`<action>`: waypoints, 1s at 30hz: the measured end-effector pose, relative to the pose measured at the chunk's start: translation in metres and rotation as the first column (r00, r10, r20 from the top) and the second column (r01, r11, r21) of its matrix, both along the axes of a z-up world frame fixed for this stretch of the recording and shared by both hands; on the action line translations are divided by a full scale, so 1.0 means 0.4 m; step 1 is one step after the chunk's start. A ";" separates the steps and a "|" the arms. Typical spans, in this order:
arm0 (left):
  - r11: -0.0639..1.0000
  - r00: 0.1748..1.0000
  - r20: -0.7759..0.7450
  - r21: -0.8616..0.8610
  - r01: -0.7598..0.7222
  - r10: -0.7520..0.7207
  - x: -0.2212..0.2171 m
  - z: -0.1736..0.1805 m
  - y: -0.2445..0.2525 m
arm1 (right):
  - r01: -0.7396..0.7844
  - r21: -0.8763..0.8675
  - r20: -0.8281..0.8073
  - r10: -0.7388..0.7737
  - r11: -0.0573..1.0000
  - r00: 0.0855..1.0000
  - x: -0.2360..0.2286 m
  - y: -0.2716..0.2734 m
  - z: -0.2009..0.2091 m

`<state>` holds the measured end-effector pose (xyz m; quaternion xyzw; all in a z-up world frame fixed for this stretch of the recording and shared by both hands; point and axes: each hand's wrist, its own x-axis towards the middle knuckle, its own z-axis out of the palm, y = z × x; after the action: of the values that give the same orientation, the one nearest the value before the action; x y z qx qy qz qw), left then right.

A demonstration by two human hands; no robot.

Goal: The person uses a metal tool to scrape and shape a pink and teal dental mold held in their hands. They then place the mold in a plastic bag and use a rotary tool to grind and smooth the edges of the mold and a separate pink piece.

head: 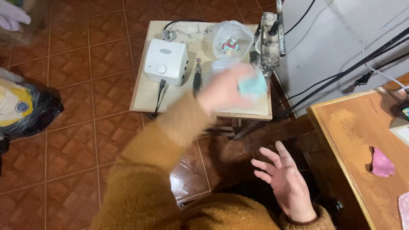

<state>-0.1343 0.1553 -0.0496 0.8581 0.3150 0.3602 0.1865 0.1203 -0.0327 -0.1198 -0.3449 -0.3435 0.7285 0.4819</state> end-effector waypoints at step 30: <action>0.872 0.621 -0.654 0.127 -0.473 0.432 0.027 -0.373 0.747 | 0.199 -0.036 0.001 -0.199 0.979 0.980 0.107 -0.011 -0.089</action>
<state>-0.1234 0.4540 -0.1987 0.8157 0.5756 0.0570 -0.0102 0.1632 -0.0371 -0.1553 -0.3853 -0.2934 0.6833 0.5464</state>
